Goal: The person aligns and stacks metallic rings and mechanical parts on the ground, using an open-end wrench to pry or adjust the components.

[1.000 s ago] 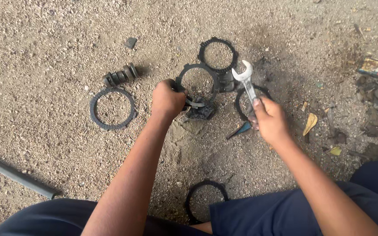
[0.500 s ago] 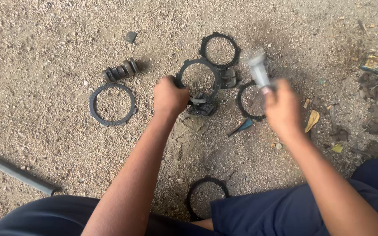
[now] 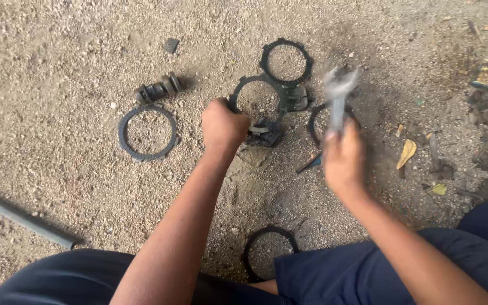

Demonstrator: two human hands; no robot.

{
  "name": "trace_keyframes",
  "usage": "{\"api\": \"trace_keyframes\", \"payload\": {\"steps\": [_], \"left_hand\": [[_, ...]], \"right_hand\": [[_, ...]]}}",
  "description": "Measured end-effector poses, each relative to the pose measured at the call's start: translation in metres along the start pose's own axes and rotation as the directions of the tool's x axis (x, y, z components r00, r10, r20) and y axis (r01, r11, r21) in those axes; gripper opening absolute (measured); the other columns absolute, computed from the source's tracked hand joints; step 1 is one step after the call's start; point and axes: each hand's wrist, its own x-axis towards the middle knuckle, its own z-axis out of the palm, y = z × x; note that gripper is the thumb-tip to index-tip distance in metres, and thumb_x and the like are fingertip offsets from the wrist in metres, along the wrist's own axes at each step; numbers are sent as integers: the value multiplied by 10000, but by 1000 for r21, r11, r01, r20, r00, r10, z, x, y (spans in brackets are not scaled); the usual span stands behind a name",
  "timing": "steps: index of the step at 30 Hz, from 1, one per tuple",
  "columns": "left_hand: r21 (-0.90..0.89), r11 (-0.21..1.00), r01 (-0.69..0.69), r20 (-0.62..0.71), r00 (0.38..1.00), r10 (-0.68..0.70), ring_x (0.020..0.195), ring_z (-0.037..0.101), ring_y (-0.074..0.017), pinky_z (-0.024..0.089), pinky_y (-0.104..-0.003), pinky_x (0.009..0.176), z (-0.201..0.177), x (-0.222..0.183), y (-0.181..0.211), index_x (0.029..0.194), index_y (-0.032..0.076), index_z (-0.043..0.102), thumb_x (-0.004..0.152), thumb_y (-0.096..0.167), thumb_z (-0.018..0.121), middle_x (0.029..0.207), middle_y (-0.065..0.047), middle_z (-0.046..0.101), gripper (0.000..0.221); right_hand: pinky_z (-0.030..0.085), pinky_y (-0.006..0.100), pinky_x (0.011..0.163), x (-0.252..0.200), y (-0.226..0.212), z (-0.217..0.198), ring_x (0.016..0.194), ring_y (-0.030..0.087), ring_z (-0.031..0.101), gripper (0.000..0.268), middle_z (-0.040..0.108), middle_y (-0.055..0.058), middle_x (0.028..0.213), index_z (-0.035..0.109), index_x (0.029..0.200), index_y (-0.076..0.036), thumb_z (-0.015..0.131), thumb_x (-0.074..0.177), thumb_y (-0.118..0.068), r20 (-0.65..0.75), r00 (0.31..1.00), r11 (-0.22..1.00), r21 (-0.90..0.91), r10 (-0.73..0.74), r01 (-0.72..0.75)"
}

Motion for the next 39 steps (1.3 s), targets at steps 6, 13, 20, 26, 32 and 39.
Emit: {"api": "trace_keyframes", "payload": {"steps": [6,13,20,26,32,39], "left_hand": [[19,996,91,1,996,-91,906,731,-349,570,-444,836,-2,2,2,940,-14,742,709,152,798,953,-235,740,290],[112,992,63,-17,998,-62,929,744,-340,578,-442,848,-9,-1,11,972,46,770,730,139,725,964,-199,757,263],[118,989,86,-12,996,-85,908,748,-320,576,-436,851,-8,-4,9,975,62,768,740,165,712,958,-187,760,263],[111,993,35,-18,999,-33,910,751,-310,580,-418,860,-2,0,3,965,66,774,725,146,714,959,-177,765,260],[37,997,66,-3,998,-66,919,763,-303,582,-421,864,0,-4,-1,992,61,764,752,143,696,962,-179,766,263],[49,995,91,-16,996,-90,944,747,-330,577,-425,884,-1,-5,4,1016,60,774,756,147,699,985,-200,762,284]], "right_hand": [[511,430,564,8,0,-2,646,264,666,164,676,159,778,568,1025,-29,624,933,-153,149,921,866,-315,-360,389],[515,464,641,-1,-10,8,634,250,646,96,647,105,729,606,1012,-79,597,994,-173,414,906,901,-356,-84,246],[518,434,617,-3,2,10,597,188,607,129,613,74,711,585,980,-50,589,1003,-177,268,958,975,-165,-102,150],[491,423,587,9,-13,-20,643,192,574,194,591,71,773,610,1051,-28,558,1070,-214,45,998,998,45,-50,48],[525,439,610,-14,-24,-3,690,227,644,191,671,94,806,686,1084,-80,649,925,-180,327,945,824,-531,-13,196],[525,458,664,-10,-2,8,730,271,681,182,720,135,813,706,1044,-132,672,865,-139,360,924,803,-584,126,118]]}}
